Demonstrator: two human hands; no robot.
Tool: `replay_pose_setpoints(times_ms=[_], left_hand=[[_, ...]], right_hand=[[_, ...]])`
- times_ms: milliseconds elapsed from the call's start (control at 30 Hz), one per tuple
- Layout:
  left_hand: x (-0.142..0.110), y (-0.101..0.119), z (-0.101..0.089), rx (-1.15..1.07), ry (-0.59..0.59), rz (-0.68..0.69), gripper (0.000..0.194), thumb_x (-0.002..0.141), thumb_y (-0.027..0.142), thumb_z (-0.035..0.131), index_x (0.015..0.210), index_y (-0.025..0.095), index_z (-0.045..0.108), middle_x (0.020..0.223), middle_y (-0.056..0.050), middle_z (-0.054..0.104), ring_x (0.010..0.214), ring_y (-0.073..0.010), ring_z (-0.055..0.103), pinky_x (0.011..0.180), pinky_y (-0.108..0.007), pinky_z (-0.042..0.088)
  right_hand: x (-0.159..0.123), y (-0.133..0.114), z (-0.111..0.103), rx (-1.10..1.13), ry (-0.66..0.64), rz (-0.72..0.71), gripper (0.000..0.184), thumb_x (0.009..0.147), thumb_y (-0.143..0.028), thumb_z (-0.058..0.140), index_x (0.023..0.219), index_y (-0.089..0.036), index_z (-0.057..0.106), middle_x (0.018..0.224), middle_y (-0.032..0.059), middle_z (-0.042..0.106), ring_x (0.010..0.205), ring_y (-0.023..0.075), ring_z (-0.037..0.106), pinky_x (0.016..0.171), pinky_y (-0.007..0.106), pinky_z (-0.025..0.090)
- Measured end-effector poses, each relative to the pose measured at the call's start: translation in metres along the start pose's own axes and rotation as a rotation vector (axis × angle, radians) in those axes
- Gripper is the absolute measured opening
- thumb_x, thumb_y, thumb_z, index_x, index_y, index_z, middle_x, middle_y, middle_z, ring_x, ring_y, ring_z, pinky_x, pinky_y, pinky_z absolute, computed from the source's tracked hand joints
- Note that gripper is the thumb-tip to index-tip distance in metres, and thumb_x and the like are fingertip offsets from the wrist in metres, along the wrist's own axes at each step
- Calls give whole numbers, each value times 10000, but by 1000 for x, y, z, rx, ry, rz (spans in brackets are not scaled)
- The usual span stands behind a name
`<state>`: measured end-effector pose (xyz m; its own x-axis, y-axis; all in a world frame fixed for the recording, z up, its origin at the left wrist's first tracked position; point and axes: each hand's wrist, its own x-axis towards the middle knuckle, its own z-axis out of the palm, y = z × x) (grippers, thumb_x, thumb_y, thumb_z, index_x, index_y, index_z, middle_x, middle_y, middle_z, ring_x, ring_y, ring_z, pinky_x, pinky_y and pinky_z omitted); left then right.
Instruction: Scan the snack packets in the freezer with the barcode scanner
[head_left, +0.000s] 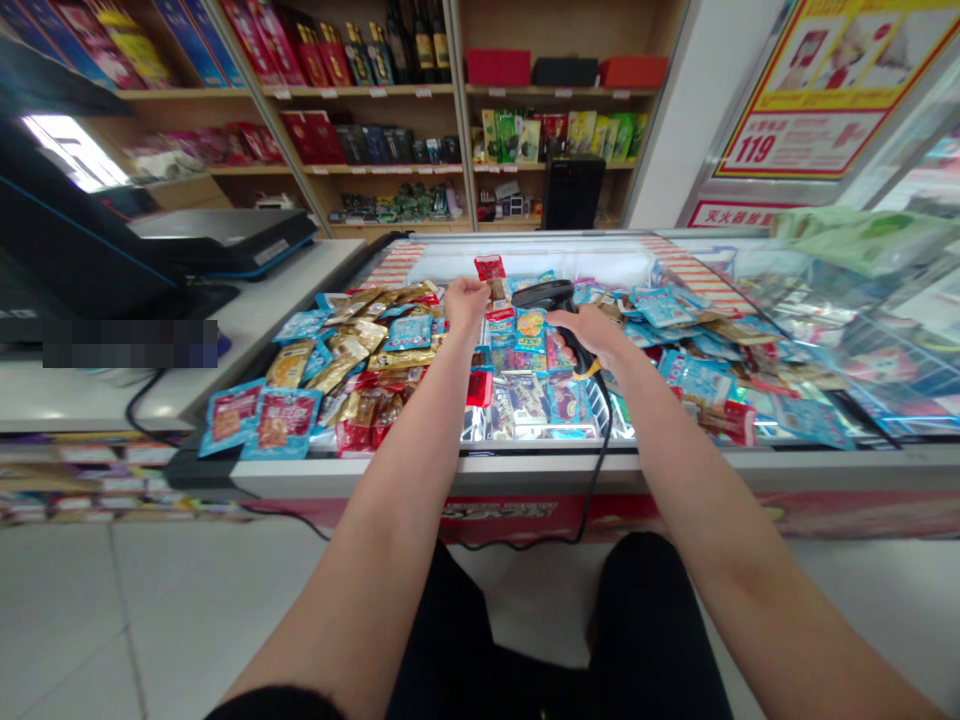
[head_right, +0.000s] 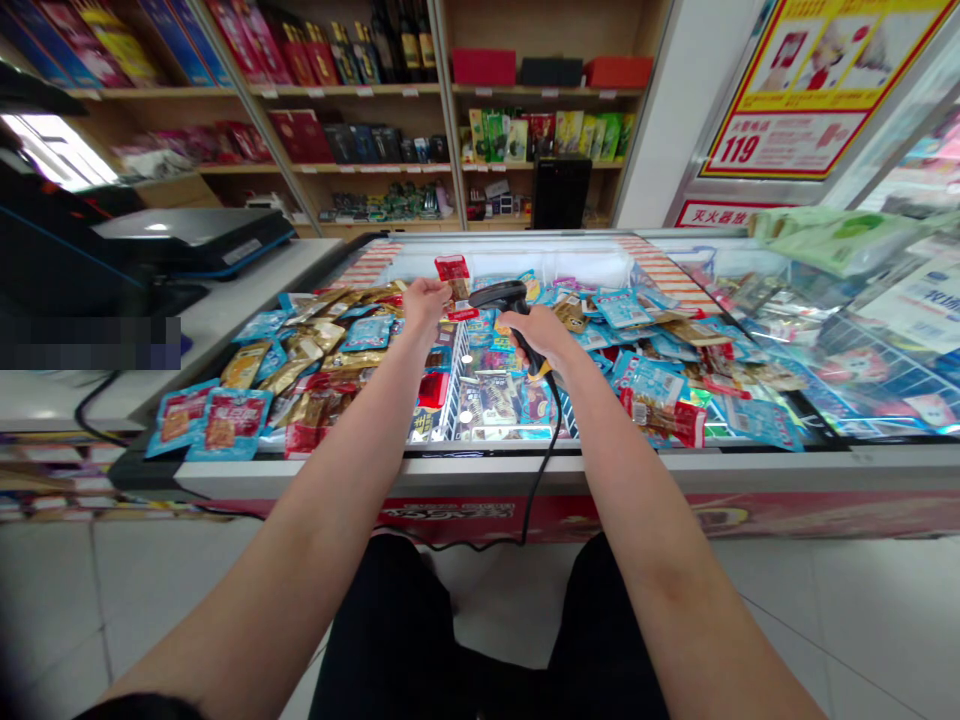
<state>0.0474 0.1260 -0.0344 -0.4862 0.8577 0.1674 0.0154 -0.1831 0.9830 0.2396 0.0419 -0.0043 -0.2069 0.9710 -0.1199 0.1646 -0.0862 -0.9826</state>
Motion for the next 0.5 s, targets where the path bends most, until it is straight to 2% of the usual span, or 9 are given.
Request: replay_pose_setpoints(times_ms=[233, 367, 500], left_hand=[[-12, -4, 11, -94, -81, -67, 140, 668, 108, 623, 769, 166, 546, 596, 45, 563, 563, -102, 580, 628, -248, 511], [-28, -2, 28, -79, -162, -129, 216, 661, 93, 646, 860, 156, 591, 558, 50, 575, 569, -114, 620, 644, -257, 525], [-51, 3, 54, -80, -261, -175, 205, 654, 87, 687, 830, 156, 607, 545, 35, 597, 590, -144, 658, 668, -286, 549]], right_hand=[[2, 7, -10, 83, 33, 14, 199, 831, -251, 605, 673, -190, 501, 489, -7, 531, 341, 112, 445, 305, 230, 356], [-8, 10, -29, 136, 88, 21, 185, 824, -269, 616, 694, -184, 516, 487, -7, 537, 344, 110, 450, 313, 226, 360], [-28, 9, -56, 154, 183, 54, 199, 831, -266, 599, 672, -171, 527, 484, 5, 537, 340, 114, 457, 316, 235, 377]])
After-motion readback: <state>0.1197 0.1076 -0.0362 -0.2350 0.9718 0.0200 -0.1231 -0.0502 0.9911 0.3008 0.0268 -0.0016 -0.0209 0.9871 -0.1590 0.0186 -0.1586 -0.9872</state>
